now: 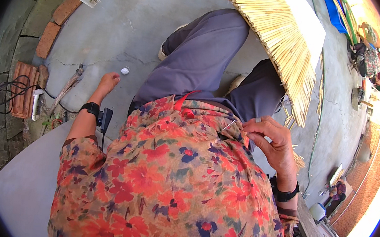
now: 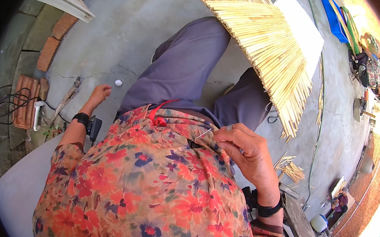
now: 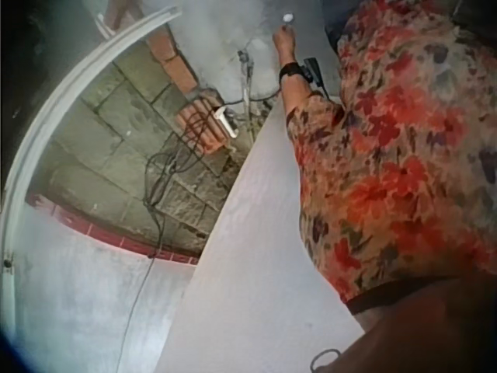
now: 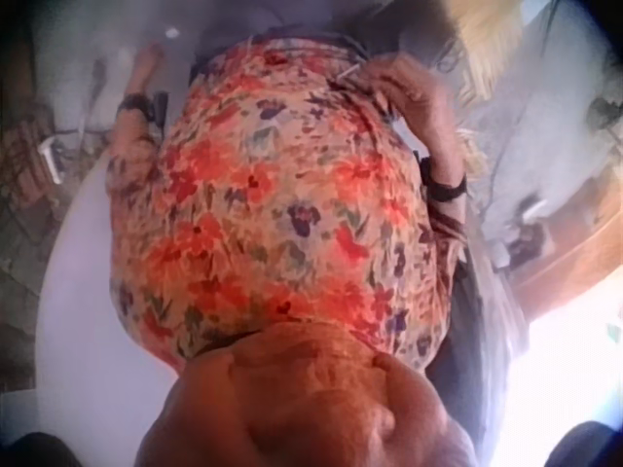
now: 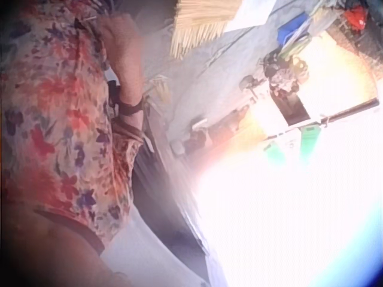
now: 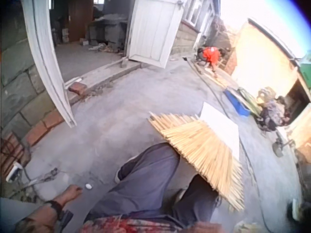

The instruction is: Weave together individual straw/bamboo sticks using white thread to create a mat.

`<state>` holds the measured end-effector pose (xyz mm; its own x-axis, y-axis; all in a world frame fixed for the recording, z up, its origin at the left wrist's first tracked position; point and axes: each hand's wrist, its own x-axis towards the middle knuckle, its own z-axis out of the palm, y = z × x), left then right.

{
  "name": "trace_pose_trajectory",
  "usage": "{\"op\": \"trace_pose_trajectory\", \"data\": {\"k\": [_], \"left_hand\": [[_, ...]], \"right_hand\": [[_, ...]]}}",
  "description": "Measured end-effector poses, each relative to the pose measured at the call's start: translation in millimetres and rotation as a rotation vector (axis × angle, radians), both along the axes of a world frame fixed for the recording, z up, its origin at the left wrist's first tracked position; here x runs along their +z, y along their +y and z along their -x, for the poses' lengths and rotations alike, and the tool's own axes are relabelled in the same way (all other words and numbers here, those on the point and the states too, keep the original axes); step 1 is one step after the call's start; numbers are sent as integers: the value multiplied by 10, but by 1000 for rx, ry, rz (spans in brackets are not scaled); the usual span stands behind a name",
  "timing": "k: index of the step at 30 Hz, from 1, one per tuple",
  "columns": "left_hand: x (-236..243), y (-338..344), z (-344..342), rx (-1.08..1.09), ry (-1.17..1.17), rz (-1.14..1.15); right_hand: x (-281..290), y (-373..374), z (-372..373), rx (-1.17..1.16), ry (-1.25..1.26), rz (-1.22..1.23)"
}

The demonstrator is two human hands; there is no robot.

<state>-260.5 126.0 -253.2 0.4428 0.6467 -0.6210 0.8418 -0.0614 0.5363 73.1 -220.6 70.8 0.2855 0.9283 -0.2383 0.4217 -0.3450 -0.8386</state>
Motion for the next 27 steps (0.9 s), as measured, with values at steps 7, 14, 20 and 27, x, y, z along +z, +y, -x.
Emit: {"op": "trace_pose_trajectory", "data": {"k": [7,14,20,27], "left_hand": [[-234,-68,-7,80,75,-235],[-428,-209,230,203,246,-211],[-680,-167,-253,212,210,-162],[-1072,-192,-447,391,281,-140]], "right_hand": [[-223,301,164,402,-409,31],[-128,473,165,583,-496,120],[56,301,-11,518,-741,277],[60,158,-16,192,-632,401]]}}
